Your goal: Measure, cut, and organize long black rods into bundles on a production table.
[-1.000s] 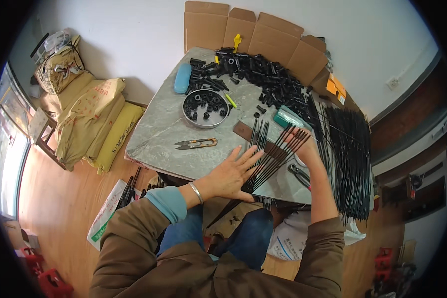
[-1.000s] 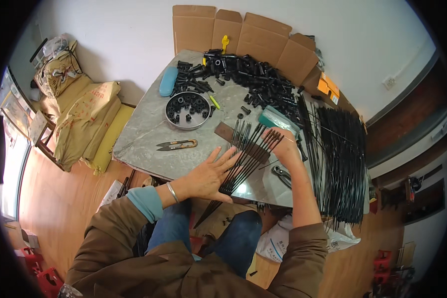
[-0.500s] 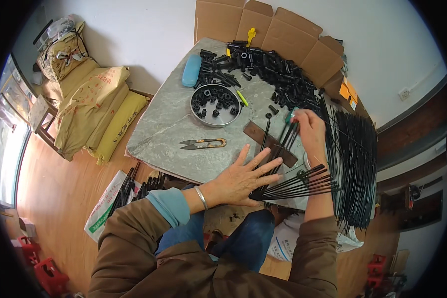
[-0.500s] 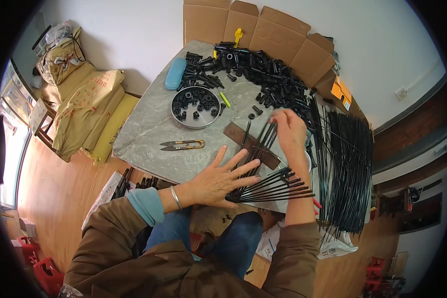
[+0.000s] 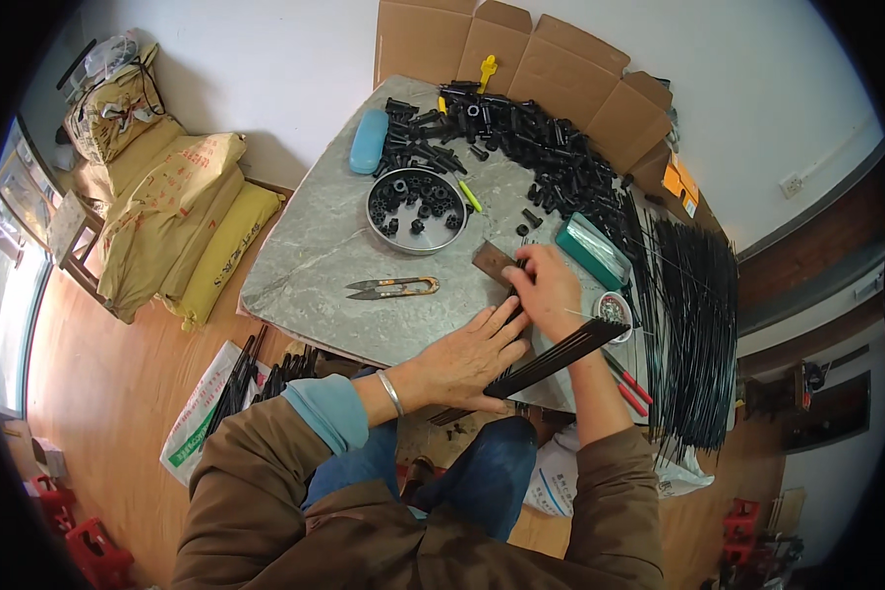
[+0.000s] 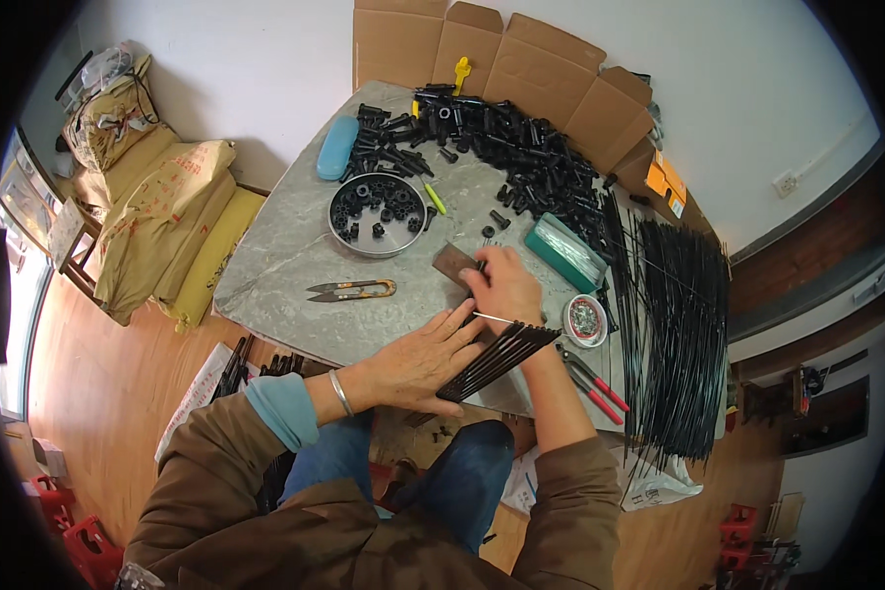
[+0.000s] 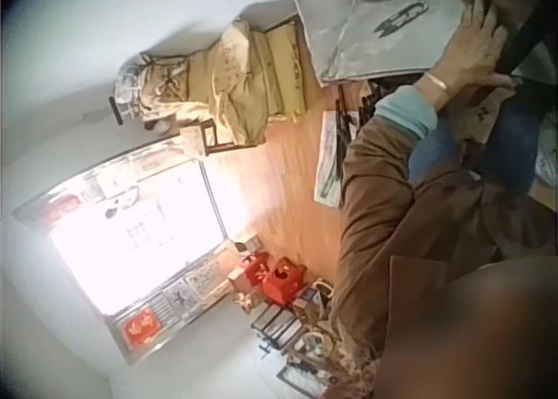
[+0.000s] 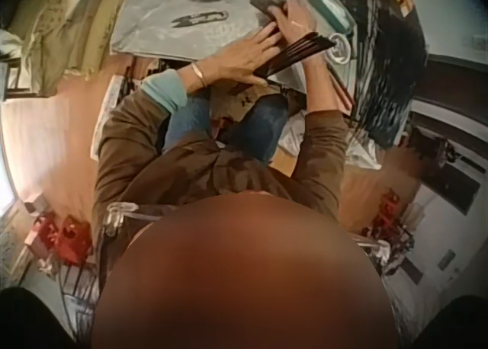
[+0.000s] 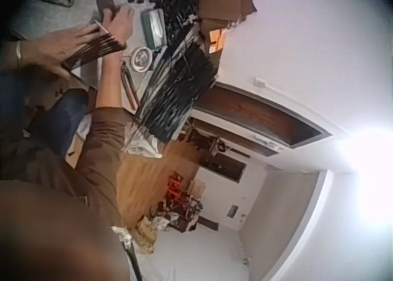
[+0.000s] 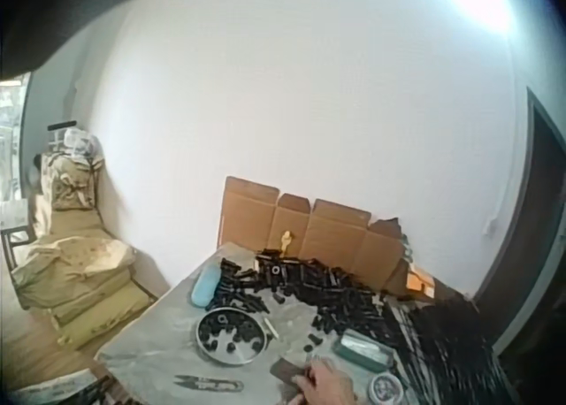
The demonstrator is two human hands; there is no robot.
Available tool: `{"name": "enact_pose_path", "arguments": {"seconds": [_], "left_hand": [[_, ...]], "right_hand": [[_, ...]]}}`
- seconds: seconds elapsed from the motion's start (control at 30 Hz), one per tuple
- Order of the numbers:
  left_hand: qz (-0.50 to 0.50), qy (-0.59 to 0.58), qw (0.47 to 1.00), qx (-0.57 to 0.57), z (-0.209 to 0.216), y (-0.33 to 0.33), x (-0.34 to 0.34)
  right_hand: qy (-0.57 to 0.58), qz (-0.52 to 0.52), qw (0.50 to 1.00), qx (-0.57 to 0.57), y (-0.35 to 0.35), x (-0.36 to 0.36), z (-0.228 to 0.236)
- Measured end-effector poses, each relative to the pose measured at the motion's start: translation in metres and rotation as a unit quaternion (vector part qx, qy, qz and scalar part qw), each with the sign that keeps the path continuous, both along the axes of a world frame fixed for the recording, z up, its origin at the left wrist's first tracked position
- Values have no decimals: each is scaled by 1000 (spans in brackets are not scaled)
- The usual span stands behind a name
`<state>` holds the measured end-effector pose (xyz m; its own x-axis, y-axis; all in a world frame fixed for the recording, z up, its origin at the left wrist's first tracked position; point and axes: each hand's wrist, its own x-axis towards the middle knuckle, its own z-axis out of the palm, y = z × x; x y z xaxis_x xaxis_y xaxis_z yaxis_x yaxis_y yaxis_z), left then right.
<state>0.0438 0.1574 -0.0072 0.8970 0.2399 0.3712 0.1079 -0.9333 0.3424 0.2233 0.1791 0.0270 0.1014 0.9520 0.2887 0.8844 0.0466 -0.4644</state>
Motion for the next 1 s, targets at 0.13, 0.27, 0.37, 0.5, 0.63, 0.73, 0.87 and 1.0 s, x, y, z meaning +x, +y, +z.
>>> {"name": "enact_pose_path", "arguments": {"seconds": [0.13, 0.27, 0.37, 0.5, 0.63, 0.73, 0.87, 1.0], "left_hand": [[58, -2, 998, 23, 4, -5, 0], [51, -19, 999, 2, 0, -5, -1], [45, -2, 999, 3, -1, -7, 0], [32, 37, 999, 7, 8, -24, -12], [25, 43, 999, 1, 12, -24, -13], [28, 56, 998, -11, 14, -23, -12], [28, 86, 996, -22, 17, -22, -8], [45, 111, 992, 30, 15, -22, -5]], "right_hand": [[-56, 38, 998, 18, 6, 7, -2], [33, -17, 999, 3, 22, 44, 6], [-32, -147, 988, 43, 29, 101, 18], [-76, -208, 968, -117, 27, 149, 28], [-120, -202, 963, -132, 31, 156, 21], [-134, -193, 966, -112, 30, 152, 22], [-151, -186, 967, -88, 28, 158, 18], [-138, -145, 978, -62, 25, 153, 16]]}}
